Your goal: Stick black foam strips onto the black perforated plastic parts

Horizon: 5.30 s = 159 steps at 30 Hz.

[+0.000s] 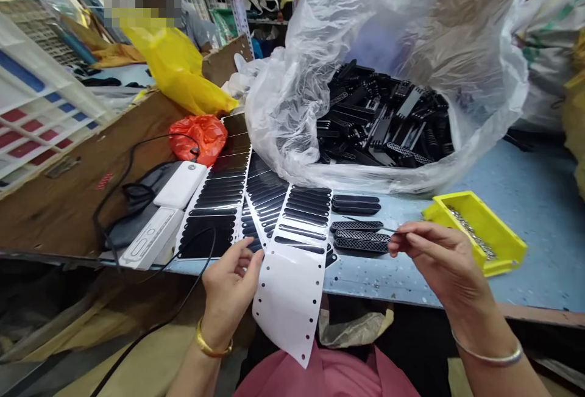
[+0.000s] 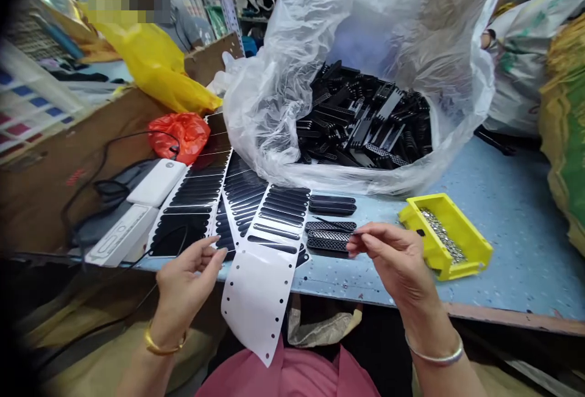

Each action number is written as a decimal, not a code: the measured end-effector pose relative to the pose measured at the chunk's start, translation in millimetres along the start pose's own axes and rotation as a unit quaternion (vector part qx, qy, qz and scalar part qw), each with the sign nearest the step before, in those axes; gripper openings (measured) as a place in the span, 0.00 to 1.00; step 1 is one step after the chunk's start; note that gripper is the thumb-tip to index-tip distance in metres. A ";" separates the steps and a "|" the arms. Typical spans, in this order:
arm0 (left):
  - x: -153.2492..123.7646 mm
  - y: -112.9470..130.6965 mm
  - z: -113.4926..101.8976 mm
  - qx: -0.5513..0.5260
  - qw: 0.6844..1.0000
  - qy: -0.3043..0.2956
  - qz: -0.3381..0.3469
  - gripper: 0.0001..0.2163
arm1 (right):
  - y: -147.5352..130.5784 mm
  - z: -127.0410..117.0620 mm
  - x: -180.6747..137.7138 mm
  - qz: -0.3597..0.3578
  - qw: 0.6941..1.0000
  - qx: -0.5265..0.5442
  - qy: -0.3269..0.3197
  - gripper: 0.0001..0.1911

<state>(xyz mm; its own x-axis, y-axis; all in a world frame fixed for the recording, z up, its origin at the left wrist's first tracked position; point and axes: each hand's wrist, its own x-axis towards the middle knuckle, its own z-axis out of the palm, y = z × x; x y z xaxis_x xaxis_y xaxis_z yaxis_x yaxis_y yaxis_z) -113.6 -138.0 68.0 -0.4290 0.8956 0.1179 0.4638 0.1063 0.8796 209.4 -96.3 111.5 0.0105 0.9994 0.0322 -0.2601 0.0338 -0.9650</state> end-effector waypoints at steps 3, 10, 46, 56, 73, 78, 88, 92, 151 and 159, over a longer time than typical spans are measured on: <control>12.5 31.3 34.4 -0.165 0.953 -0.248 -0.061 0.17 | 3.0 -0.9 -3.0 0.006 0.997 0.028 -0.076 0.03; 30.3 52.8 111.1 -0.268 0.817 -0.466 -0.207 0.20 | 11.0 -7.3 -8.3 0.040 0.990 0.045 -0.124 0.03; 49.7 41.9 139.1 -0.215 0.919 -0.307 -0.118 0.16 | 17.2 -44.7 41.4 0.051 0.991 -0.073 0.100 0.17; 62.3 26.2 156.7 0.072 0.921 -0.349 0.159 0.12 | 27.9 -56.1 53.1 0.141 0.988 -0.020 0.068 0.17; 63.2 18.4 175.3 0.060 0.933 -0.318 0.159 0.08 | 46.0 -49.1 61.7 0.176 0.978 -0.016 0.112 0.18; 67.1 20.1 175.4 0.051 0.928 -0.329 0.166 0.08 | 48.7 -48.9 66.6 0.178 0.979 -0.021 0.098 0.18; 66.1 17.6 175.7 0.035 0.936 -0.318 0.148 0.09 | 53.6 -47.9 71.6 0.186 0.977 -0.028 0.102 0.18; 65.9 15.4 176.3 0.022 0.938 -0.316 0.137 0.10 | 54.9 -47.3 72.6 0.188 0.977 -0.029 0.099 0.18; 67.6 15.6 183.6 0.037 0.949 -0.267 0.163 0.10 | 74.3 -50.5 81.4 0.127 0.970 -0.154 0.139 0.14; 68.0 13.8 185.1 0.032 0.948 -0.264 0.175 0.10 | 72.5 -49.8 84.9 0.127 0.960 -0.199 0.149 0.11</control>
<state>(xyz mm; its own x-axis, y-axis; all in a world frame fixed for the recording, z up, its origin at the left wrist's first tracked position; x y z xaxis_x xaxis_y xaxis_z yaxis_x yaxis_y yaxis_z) 7.1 4.4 2.8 0.1989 0.9705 0.1359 0.5590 -0.2263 0.7977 239.5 -9.1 31.4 0.2858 0.9289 -0.2357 0.0978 -0.2729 -0.9571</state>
